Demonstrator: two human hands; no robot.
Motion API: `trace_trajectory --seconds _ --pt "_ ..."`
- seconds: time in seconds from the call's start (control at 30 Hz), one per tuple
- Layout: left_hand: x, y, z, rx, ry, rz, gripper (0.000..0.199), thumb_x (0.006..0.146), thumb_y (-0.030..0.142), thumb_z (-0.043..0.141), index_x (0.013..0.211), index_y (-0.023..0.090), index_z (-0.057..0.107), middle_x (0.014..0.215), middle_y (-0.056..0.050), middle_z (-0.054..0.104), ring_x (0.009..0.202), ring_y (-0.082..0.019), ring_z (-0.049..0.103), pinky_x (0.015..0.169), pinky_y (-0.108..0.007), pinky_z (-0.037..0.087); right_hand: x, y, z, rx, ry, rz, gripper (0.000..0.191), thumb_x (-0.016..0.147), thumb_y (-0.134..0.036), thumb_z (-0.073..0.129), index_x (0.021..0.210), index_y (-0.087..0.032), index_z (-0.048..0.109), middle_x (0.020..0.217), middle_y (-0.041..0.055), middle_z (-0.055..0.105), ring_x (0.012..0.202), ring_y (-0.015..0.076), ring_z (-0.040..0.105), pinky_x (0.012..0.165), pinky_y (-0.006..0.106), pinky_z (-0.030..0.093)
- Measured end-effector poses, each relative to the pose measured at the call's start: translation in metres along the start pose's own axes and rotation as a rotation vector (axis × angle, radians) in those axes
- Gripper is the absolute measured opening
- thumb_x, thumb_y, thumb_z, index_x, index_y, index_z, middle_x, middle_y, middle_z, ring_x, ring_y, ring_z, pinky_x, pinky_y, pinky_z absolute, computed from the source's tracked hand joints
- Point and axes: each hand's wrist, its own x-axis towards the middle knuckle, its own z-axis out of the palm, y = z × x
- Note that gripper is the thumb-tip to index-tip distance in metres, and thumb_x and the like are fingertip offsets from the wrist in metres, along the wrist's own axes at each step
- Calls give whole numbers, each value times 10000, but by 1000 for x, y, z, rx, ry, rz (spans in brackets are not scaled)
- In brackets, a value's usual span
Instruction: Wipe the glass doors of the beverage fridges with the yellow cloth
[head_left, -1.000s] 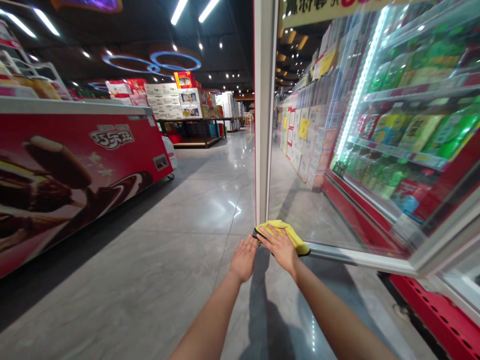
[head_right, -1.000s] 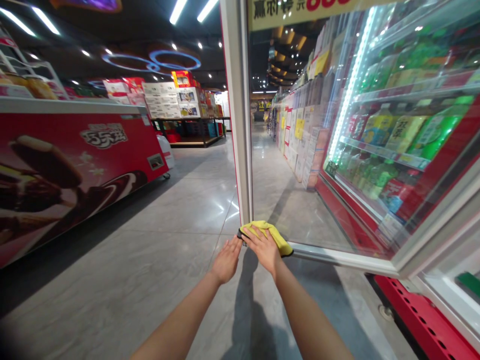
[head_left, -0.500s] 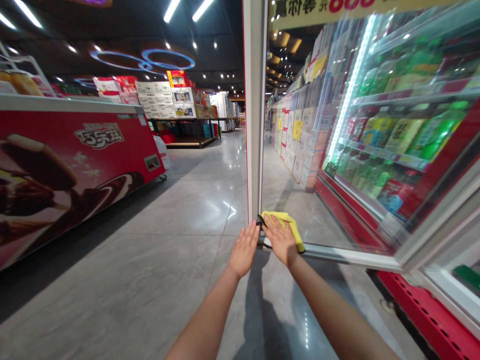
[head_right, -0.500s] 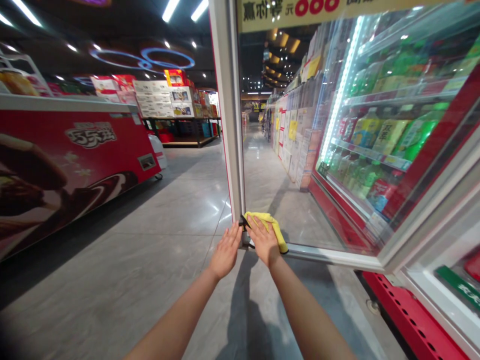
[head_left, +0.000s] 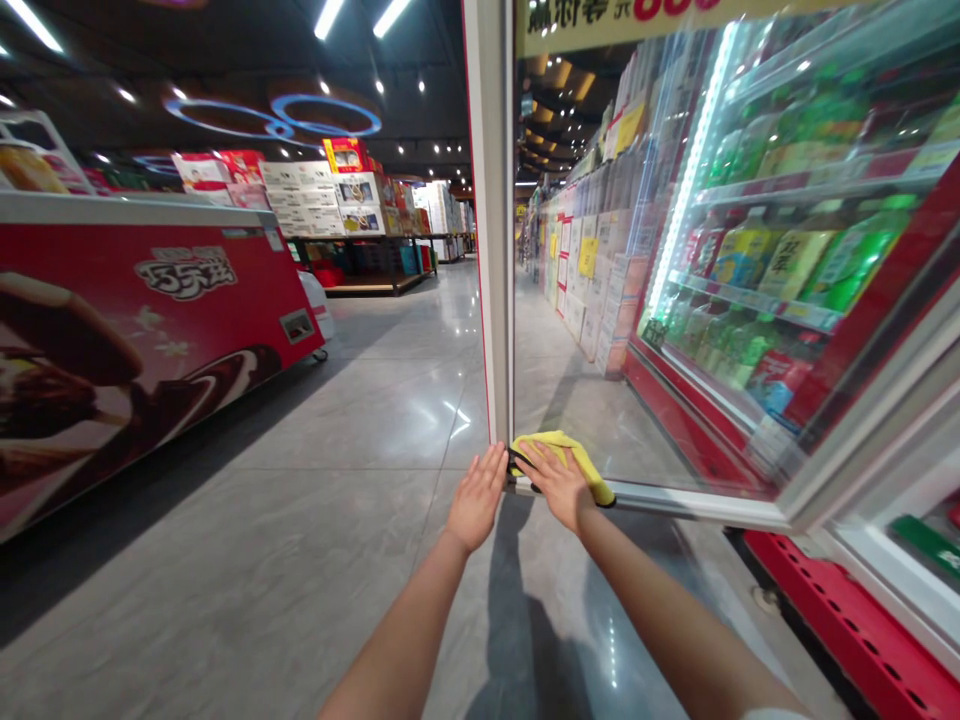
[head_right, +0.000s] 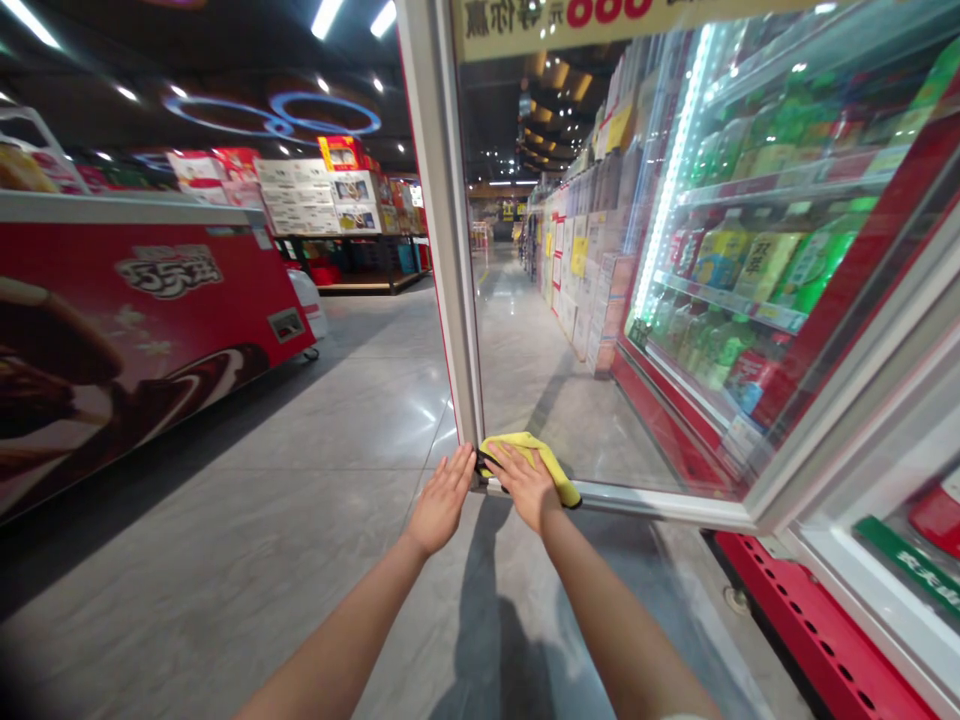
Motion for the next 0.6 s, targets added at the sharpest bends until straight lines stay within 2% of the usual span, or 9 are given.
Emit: trace_trajectory --seconds 0.1,0.17,0.23,0.3,0.4,0.5,0.6 --pt "3 2 2 -1 10 -13 855 849 -56 284 1630 155 8 1667 -146 250 1559 -214 206 1243 -473 322 0 0 1 1 -27 -76 663 870 -33 424 1424 -364 576 1588 -80 470 1441 134 450 1222 410 331" --pt "4 4 4 4 37 -29 868 843 -60 286 1628 166 -8 1670 -142 237 1560 -216 200 1250 -489 307 8 12 -11 -3 -34 -105 641 879 -52 444 1400 -393 593 1584 -109 472 1437 113 447 1228 373 318" --pt "4 6 6 14 65 -42 880 838 -66 286 1624 174 -29 1671 -143 225 1560 -218 201 1252 -497 301 22 28 -29 -18 -9 -61 653 903 -85 457 1475 -393 514 1633 -86 396 1492 149 372 1254 430 261" --pt "4 7 7 31 77 -43 886 837 -72 284 1619 170 -55 1668 -150 227 1559 -224 202 1247 -498 310 30 41 -46 -42 58 43 694 932 -128 469 1567 -390 366 1680 -46 302 1544 206 274 1267 521 185" --pt "3 7 9 64 63 -45 881 844 -71 279 1607 161 -96 1659 -157 257 1554 -227 225 1231 -493 339 17 47 -55 -82 159 160 696 964 -180 474 1597 -397 286 1678 -11 310 1549 248 259 1260 575 138" --pt "2 5 10 93 48 -44 872 848 -61 281 1606 159 -90 1657 -159 264 1546 -227 256 1232 -500 335 -2 36 -44 -83 106 75 644 960 -155 458 1563 -370 389 1637 -11 399 1505 233 352 1254 533 205" --pt "1 5 9 131 48 -52 856 856 -44 294 1615 166 -41 1659 -148 265 1551 -223 247 1257 -521 274 7 27 -39 -68 10 -73 657 915 -91 465 1507 -375 481 1627 -58 412 1483 191 388 1238 463 281"
